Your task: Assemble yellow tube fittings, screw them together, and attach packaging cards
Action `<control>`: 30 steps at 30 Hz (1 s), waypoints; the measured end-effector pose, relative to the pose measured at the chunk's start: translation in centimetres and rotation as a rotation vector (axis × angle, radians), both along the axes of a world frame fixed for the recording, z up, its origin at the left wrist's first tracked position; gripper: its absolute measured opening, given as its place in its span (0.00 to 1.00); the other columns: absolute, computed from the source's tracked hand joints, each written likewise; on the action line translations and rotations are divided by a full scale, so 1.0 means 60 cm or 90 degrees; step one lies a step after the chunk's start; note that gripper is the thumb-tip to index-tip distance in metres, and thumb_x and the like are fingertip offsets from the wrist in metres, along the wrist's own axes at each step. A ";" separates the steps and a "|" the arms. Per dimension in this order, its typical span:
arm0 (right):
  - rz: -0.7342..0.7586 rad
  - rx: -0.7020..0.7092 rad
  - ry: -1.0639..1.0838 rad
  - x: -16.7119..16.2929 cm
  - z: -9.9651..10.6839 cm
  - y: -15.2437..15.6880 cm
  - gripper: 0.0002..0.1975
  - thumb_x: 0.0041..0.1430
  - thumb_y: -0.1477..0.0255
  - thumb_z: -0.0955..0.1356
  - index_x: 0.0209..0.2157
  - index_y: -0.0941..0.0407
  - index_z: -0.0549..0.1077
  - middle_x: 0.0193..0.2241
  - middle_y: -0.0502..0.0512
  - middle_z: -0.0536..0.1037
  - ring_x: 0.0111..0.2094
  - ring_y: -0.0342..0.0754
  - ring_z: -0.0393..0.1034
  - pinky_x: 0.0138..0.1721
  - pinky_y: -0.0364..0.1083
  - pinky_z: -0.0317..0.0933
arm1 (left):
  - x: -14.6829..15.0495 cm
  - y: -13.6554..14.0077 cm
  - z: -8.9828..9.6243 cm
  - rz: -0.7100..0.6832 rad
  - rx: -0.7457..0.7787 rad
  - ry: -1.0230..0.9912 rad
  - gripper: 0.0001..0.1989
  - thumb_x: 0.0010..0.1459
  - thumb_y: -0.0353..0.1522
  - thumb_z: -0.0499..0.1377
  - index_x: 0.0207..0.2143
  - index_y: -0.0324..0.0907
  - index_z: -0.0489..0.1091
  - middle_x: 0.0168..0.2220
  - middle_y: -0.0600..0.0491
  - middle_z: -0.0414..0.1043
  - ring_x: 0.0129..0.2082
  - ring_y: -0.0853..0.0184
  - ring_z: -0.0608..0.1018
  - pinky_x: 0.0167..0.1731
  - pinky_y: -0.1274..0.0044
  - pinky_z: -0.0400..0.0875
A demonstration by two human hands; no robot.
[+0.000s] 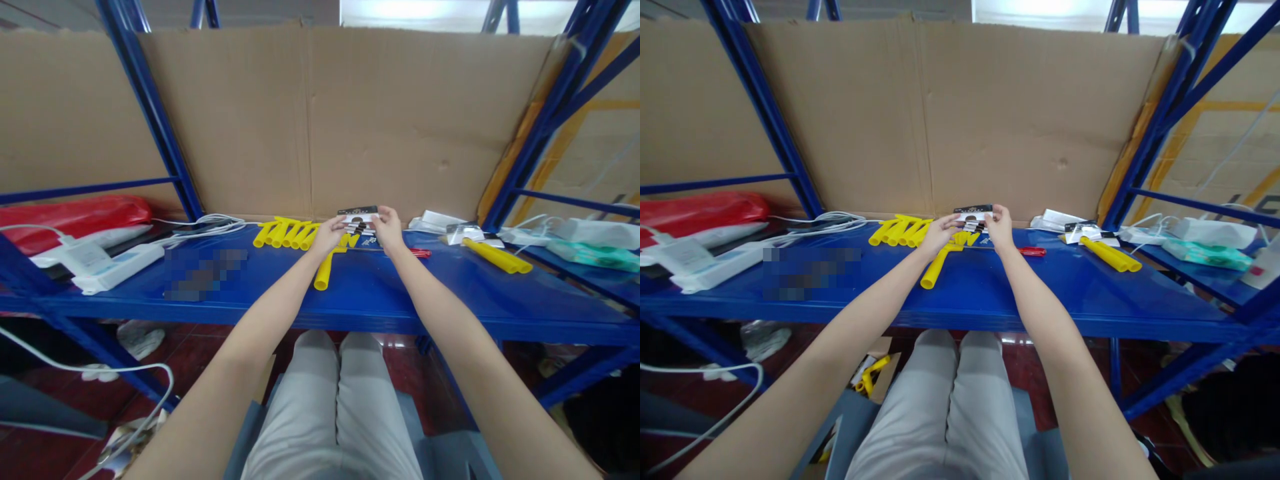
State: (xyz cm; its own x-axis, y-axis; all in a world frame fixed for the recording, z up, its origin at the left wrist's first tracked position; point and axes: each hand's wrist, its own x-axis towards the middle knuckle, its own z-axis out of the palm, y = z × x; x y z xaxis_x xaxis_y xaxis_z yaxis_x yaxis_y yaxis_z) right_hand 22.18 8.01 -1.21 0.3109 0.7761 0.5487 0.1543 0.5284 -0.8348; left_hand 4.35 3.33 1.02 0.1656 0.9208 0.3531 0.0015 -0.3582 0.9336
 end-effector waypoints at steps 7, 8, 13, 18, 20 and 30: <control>0.003 -0.004 0.025 -0.008 0.009 -0.010 0.19 0.55 0.68 0.70 0.48 0.53 0.66 0.34 0.52 0.78 0.37 0.50 0.78 0.45 0.53 0.72 | -0.003 0.005 0.002 0.033 0.017 0.048 0.31 0.48 0.18 0.53 0.57 0.30 0.69 0.48 0.38 0.78 0.43 0.62 0.81 0.44 0.73 0.74; 0.007 -0.009 0.029 -0.009 0.010 -0.011 0.19 0.55 0.69 0.70 0.48 0.54 0.66 0.34 0.53 0.78 0.37 0.50 0.78 0.45 0.53 0.72 | -0.003 0.006 0.002 0.045 0.028 0.054 0.30 0.49 0.18 0.53 0.56 0.29 0.70 0.46 0.38 0.79 0.43 0.62 0.81 0.44 0.73 0.74; 0.010 -0.012 0.041 -0.010 0.012 -0.014 0.19 0.55 0.70 0.70 0.47 0.54 0.65 0.35 0.53 0.79 0.39 0.51 0.78 0.46 0.54 0.71 | -0.013 0.013 0.004 0.138 0.102 0.122 0.22 0.54 0.21 0.53 0.51 0.30 0.74 0.38 0.42 0.81 0.38 0.64 0.81 0.42 0.76 0.73; -0.006 -0.009 0.040 -0.003 0.013 -0.011 0.19 0.54 0.69 0.70 0.47 0.54 0.66 0.36 0.54 0.79 0.39 0.51 0.78 0.46 0.54 0.71 | -0.031 0.008 0.010 0.310 0.184 0.307 0.12 0.56 0.27 0.55 0.37 0.38 0.79 0.37 0.45 0.81 0.41 0.60 0.80 0.44 0.74 0.71; -0.009 -0.012 0.040 0.000 0.013 -0.009 0.19 0.54 0.69 0.70 0.47 0.55 0.66 0.36 0.55 0.79 0.40 0.52 0.78 0.46 0.54 0.71 | -0.035 0.002 0.014 0.342 0.187 0.396 0.11 0.57 0.29 0.55 0.33 0.39 0.79 0.36 0.43 0.81 0.42 0.57 0.80 0.43 0.73 0.71; -0.010 0.022 0.037 0.004 0.010 0.000 0.18 0.54 0.67 0.71 0.45 0.54 0.66 0.34 0.52 0.78 0.36 0.49 0.78 0.41 0.50 0.73 | -0.052 0.010 0.011 0.228 0.117 0.661 0.09 0.49 0.37 0.62 0.23 0.40 0.76 0.35 0.37 0.80 0.46 0.46 0.80 0.46 0.68 0.71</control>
State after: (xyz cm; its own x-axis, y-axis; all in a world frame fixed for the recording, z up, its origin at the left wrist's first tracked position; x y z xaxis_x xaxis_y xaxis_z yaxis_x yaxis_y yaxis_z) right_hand 22.43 8.02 -0.63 0.3553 0.7518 0.5555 0.1148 0.5547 -0.8241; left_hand 1.25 3.94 1.69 0.1955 0.9224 0.3330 0.8819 -0.3139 0.3517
